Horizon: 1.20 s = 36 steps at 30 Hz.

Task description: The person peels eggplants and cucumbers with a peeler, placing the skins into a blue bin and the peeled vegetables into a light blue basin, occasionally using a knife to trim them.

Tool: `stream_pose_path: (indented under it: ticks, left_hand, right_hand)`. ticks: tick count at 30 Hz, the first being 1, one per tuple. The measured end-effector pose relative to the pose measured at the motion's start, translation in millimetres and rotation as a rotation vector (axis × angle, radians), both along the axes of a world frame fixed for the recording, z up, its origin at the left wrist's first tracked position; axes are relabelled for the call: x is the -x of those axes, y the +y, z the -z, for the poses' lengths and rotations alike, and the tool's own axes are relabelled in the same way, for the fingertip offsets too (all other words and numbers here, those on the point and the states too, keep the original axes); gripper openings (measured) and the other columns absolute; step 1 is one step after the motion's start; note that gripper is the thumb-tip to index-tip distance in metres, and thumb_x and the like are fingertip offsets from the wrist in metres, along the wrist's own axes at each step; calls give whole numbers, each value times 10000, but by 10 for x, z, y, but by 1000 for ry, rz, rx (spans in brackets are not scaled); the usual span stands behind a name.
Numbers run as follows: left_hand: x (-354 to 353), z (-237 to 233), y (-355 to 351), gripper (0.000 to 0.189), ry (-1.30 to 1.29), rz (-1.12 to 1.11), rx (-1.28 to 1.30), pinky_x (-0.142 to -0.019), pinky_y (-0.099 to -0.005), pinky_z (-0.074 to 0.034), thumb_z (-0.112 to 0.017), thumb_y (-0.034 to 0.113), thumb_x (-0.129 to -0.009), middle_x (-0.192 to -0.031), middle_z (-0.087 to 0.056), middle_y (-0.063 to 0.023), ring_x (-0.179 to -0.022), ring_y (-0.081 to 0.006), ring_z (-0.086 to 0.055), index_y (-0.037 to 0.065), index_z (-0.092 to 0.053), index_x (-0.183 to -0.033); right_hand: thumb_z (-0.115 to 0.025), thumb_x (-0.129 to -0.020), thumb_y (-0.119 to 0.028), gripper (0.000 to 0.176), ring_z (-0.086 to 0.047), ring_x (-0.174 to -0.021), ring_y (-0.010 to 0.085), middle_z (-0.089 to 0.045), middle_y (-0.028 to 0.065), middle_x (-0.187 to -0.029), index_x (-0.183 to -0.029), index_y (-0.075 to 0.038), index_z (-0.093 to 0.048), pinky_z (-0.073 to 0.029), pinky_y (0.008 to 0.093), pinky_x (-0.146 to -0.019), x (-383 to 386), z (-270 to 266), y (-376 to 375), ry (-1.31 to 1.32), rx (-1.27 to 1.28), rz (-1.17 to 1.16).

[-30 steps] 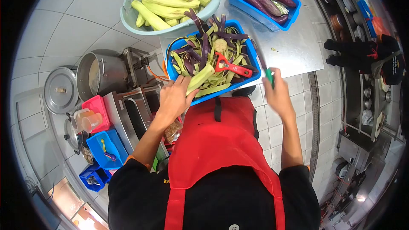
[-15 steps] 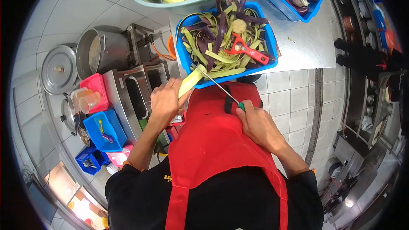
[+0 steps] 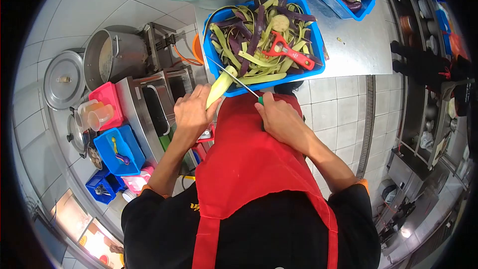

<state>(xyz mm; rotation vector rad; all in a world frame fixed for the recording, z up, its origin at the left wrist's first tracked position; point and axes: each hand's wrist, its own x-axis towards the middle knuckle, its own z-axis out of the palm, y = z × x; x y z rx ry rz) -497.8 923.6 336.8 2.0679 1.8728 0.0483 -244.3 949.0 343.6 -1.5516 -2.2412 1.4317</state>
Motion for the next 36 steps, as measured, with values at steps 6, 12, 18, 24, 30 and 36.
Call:
stream_pose_path:
  ticks: [6, 12, 18, 24, 30, 36]
  left_hand:
    - [-48, -90, 17, 383, -135, -171, 25, -728, -502, -512, -682, 359, -879, -989, -671, -157, -862, -395, -678, 62, -591, -1103]
    - [78, -192, -66, 410, -178, -322, 243, -795, -529, -506, -657, 376, -887, -984, -691, -227, -942, -448, -664, 35, -551, -1088]
    - [76, 78, 3, 422, -291, -289, 125, -767, -510, -494, -550, 466, -980, -985, -691, -201, -943, -424, -660, 82, -588, -1150]
    - [81, 130, 37, 376, -224, -189, 10, -685, -488, -505, -561, 458, -976, -979, -700, -141, -894, -380, -673, 116, -613, -1123]
    - [58, 238, -11, 379, -171, -184, -81, -638, -460, -515, -594, 441, -960, -995, -703, -116, -873, -355, -683, 110, -610, -1146]
    - [73, 524, -85, 379, -402, -285, -140, -718, -423, -528, -617, 362, -973, -1038, -689, -148, -900, -374, -675, 69, -597, -1213]
  right_hand:
    - [-462, -1049, -266, 303, -622, -643, 512, -628, 276, -667, -966, 24, -432, -492, 589, -564, -108, -215, -127, -18, -33, -11]
    - [-511, -1031, -304, 305, -640, -559, 411, -606, 194, -612, -955, -15, -447, -511, 511, -477, 75, -150, -157, -38, -236, -98]
    - [-513, -1029, -308, 286, -655, -536, 352, -614, 161, -616, -948, -42, -450, -524, 457, -442, 115, -69, -139, -182, -357, -155]
    - [-491, -1039, -291, 298, -676, -606, 415, -654, 214, -672, -970, -5, -441, -543, 484, -481, 178, -118, -38, -205, -149, -151]
    - [-468, -1046, -291, 313, -671, -651, 468, -660, 246, -688, -1019, 20, -445, -550, 545, -561, 352, 223, 24, -129, -82, -126]
    - [-473, -1043, -292, 333, -636, -675, 514, -637, 300, -702, -1041, 39, -446, -512, 596, -602, 361, 282, 83, -77, -50, -53]
